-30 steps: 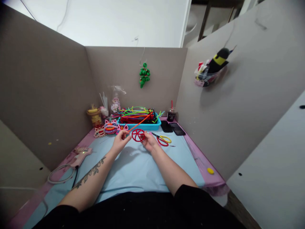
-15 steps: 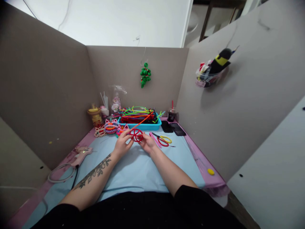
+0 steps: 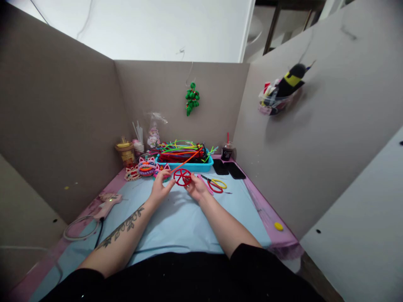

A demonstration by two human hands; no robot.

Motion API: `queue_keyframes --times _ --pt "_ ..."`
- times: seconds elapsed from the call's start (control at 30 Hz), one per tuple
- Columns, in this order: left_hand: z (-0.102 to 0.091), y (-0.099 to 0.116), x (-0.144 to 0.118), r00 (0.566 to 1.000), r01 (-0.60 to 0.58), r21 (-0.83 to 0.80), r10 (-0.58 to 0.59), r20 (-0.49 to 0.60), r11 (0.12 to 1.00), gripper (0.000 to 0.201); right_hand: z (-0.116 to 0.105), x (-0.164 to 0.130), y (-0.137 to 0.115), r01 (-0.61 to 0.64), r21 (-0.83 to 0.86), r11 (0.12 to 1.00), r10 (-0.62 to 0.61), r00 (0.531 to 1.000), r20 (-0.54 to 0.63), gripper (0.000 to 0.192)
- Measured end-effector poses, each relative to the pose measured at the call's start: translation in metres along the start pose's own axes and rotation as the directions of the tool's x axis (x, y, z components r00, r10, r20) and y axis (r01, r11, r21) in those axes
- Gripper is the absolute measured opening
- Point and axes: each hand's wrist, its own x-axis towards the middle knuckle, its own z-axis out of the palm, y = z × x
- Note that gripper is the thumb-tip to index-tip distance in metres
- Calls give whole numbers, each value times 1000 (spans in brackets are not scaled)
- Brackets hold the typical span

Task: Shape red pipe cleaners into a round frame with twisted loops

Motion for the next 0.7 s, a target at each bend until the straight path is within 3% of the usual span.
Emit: queue_keyframes --times 0.07,0.13,0.23,0.37,0.5,0.57,0.7 --pt "3 -6 1 981 192 -189 -195 1 963 37 0 1 0 -25 33 999 26 1000 -12 13" --pt "6 -11 1 931 364 -367 -338 135 856 47 0 1 1 -64 96 993 68 997 -40 11" --pt "8 -12 1 873 486 -472 -393 288 736 54 3 1 4 -98 126 987 107 992 -65 9" --pt "7 -7 4 883 468 -480 -395 252 742 53 7 -1 5 -73 -2 997 73 997 -40 15" --pt "5 -5 6 911 411 -456 -376 170 789 49 12 -6 1 130 -170 977 -157 976 -154 14" --pt "6 -5 5 920 392 -425 -358 162 816 47 15 -9 -1 190 -259 947 -232 962 -145 16" --pt "7 -6 3 930 365 -358 -315 191 860 43 20 -14 -3 135 -245 960 -137 991 9 24"
